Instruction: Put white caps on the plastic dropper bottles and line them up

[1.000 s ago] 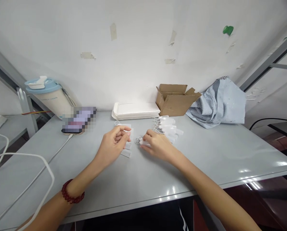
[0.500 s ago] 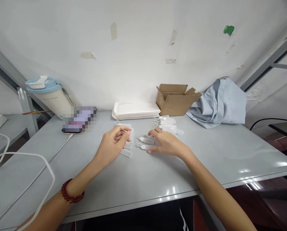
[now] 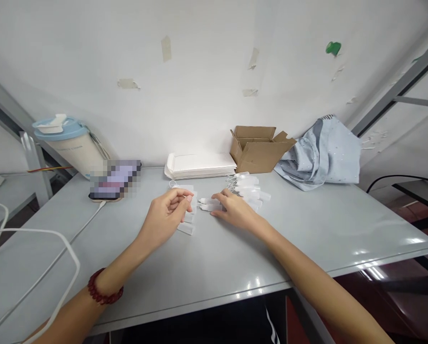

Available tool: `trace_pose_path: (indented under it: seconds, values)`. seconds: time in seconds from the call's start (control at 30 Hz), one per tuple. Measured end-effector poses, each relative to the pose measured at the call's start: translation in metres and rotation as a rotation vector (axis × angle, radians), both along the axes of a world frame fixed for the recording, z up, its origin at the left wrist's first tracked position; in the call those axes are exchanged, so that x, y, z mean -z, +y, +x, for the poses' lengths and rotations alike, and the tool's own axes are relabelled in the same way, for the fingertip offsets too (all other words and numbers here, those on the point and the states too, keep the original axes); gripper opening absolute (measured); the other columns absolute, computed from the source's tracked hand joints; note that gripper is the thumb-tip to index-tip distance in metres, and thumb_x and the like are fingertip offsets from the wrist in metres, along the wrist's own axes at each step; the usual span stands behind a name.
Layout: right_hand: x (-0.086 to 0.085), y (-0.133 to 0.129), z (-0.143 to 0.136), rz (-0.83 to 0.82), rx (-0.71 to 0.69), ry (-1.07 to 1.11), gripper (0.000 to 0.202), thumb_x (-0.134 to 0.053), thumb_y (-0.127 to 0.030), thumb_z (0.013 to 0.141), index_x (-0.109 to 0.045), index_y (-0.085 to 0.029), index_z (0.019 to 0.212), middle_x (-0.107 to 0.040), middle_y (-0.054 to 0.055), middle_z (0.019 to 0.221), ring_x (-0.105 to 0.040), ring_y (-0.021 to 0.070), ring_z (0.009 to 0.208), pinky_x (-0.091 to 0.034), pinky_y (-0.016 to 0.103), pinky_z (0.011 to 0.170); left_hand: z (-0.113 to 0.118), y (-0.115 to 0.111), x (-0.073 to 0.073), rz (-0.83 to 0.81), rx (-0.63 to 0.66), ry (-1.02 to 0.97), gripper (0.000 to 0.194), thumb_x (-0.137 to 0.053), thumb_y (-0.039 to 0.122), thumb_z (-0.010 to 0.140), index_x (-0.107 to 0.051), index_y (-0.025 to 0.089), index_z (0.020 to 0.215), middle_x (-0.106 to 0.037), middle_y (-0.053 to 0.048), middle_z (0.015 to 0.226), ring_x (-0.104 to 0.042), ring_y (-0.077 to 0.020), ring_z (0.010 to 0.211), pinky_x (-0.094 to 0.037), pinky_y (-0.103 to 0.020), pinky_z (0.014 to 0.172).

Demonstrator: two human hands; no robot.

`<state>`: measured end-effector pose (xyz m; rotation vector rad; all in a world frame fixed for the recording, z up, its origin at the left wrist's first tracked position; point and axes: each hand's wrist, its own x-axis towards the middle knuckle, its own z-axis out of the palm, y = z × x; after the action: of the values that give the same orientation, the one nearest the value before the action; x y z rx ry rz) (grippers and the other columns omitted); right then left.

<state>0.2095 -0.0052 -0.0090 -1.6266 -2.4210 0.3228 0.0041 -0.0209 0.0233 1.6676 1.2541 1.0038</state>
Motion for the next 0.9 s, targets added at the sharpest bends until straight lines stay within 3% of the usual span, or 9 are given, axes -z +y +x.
trace_pose_path:
  seconds: [0.3,0.5,0.67,0.8,0.9]
  values:
    - [0.013,0.012,-0.006,0.083,0.135,0.049,0.035,-0.058,-0.028,0.085,-0.053,-0.014,0.117,-0.052,0.013,0.11,-0.059,0.0188,0.079,-0.045,0.031,0.074,0.0,0.0,0.001,-0.001,0.002,0.012,0.02,-0.053,0.035,0.084,-0.06,0.019,0.092,-0.059,0.002,0.067,-0.048,-0.0079,0.049,-0.038,-0.019,0.046]
    - [0.02,0.021,-0.008,0.134,0.144,0.188,0.037,-0.058,-0.014,0.083,-0.05,-0.013,0.119,-0.05,0.014,0.116,-0.058,0.0164,0.076,-0.047,0.031,0.073,0.0,-0.002,0.0,-0.011,0.003,0.023,0.02,-0.054,0.036,0.083,-0.06,0.018,0.092,-0.059,0.002,0.066,-0.047,-0.0081,0.049,-0.038,-0.019,0.045]
    - [0.006,0.02,0.008,0.147,0.121,0.253,0.033,-0.056,-0.005,0.08,-0.054,-0.012,0.112,-0.056,0.012,0.11,-0.058,0.0148,0.075,-0.045,0.028,0.071,0.001,-0.001,-0.001,-0.011,-0.005,0.01,0.019,-0.054,0.035,0.083,-0.06,0.018,0.09,-0.059,0.002,0.067,-0.047,-0.0081,0.049,-0.038,-0.019,0.045]
    - [-0.013,0.016,0.028,0.144,0.182,0.121,0.02,-0.056,-0.01,0.082,-0.06,-0.015,0.101,-0.063,0.008,0.099,-0.059,0.0173,0.077,-0.042,0.027,0.066,0.0,0.001,0.001,-0.01,-0.006,-0.003,0.02,-0.054,0.036,0.083,-0.06,0.018,0.091,-0.059,0.001,0.068,-0.048,-0.0086,0.049,-0.038,-0.02,0.046]
    - [-0.023,0.014,0.037,0.247,0.248,-0.017,0.023,-0.052,-0.01,0.084,-0.06,-0.016,0.105,-0.061,0.01,0.104,-0.056,0.022,0.088,-0.04,0.029,0.066,0.0,0.001,0.003,-0.003,-0.002,-0.004,0.02,-0.053,0.035,0.083,-0.06,0.018,0.092,-0.06,0.001,0.068,-0.048,-0.0091,0.05,-0.039,-0.02,0.046]
